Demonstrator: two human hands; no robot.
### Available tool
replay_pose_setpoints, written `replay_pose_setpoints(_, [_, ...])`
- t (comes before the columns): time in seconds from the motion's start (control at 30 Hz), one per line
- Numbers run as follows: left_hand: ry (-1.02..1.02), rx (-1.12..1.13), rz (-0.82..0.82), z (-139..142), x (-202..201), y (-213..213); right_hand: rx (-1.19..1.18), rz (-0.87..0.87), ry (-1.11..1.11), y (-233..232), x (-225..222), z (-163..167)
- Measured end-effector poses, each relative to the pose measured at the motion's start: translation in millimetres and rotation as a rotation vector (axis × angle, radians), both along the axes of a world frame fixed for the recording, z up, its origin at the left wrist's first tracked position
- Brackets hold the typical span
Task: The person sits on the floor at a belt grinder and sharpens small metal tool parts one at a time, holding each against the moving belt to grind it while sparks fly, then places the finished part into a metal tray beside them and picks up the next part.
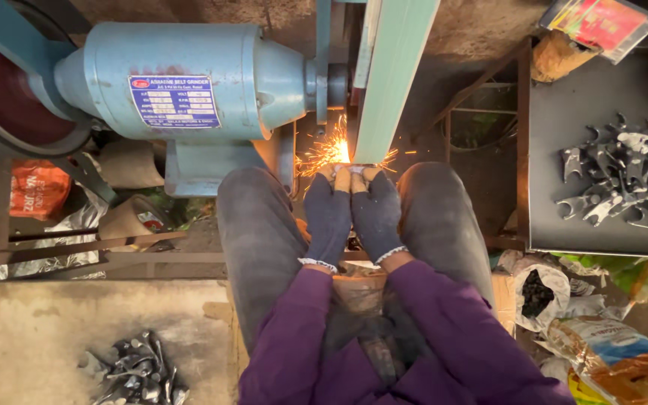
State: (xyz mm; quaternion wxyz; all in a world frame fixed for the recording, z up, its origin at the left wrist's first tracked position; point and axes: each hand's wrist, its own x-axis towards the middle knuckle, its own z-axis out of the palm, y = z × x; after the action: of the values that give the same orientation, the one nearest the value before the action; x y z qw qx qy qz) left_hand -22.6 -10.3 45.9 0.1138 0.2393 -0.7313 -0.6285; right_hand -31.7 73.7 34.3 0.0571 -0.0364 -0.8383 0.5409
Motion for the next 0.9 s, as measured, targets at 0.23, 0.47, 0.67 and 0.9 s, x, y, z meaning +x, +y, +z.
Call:
replay_pose_setpoints(0.23, [0.011,-0.031,0.070,-9.2,-0.6,-7.1,0.053,-0.001,0.098,-14.8,-3.6,-9.9])
replay_pose_setpoints(0.47, [0.106,0.482,0.056,-13.1,4.9,6.0,0.004,0.111,-0.104,2.1,-7.2,0.9])
replay_pose_setpoints(0.67, [-0.059,0.938,0.112,-29.9,7.0,6.2,-0.172,0.605,-0.375,55.3,-36.1,18.4])
replay_pose_setpoints(0.9, [-0.102,0.630,-0.222,-46.7,23.8,3.3,-0.389,0.643,-0.314,68.1,-8.1,27.2])
